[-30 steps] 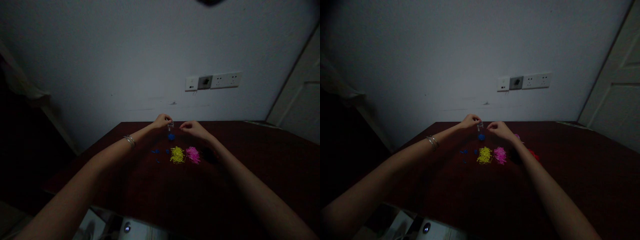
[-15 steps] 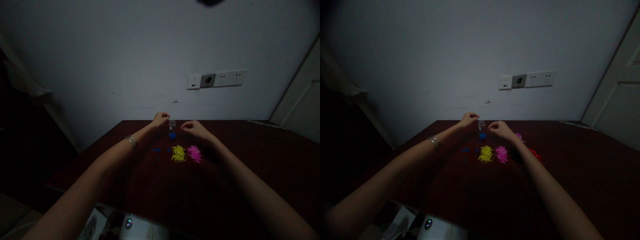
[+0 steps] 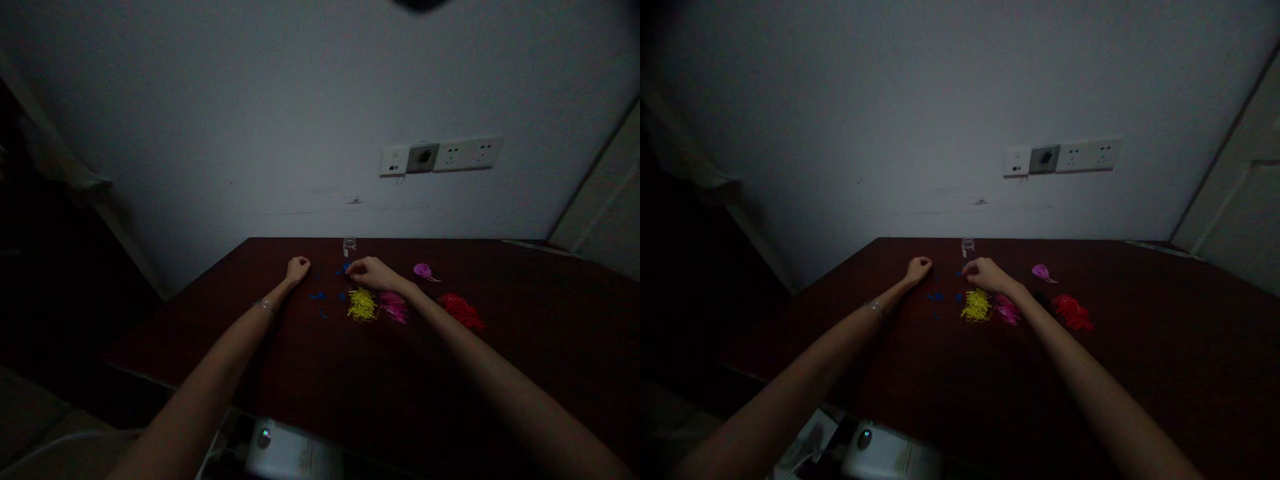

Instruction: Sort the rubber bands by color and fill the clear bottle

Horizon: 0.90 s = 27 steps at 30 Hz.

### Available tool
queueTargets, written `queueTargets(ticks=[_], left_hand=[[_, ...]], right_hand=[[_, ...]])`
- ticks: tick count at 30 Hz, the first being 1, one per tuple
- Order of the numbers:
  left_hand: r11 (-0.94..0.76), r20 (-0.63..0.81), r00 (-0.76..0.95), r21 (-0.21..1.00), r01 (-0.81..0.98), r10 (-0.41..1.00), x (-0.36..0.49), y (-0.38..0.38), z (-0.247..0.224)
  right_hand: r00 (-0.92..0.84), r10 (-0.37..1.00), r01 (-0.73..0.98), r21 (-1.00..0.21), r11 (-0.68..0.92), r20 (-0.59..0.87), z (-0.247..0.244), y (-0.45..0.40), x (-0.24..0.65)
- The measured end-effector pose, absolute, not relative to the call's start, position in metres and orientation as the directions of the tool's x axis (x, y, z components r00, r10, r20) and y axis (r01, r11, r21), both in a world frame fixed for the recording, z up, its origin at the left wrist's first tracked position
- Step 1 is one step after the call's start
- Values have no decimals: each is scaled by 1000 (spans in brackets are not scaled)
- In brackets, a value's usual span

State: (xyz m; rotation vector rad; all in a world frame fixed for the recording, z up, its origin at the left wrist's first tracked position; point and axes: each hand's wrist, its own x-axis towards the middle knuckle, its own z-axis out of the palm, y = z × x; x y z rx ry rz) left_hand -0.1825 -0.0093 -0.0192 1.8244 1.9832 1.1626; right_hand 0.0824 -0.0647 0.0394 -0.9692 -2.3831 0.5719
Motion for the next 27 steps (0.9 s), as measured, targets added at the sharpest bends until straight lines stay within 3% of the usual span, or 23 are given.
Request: queueTargets(ticks=[10,19,27], left_hand=[[-102,352,-75,459,883,933,-175,-16,-24],[-105,348,-67,452,886,935,-175,-17,-22],[-93,330,-76,468,879,941,-176,-19,-21]], right_hand=[[-681,715,620,-396,677,156,36,-68,36],[-669,738,676,-344,652,83,26,-62,15],[-742,670,622,-346,702,26,25,-65,0]])
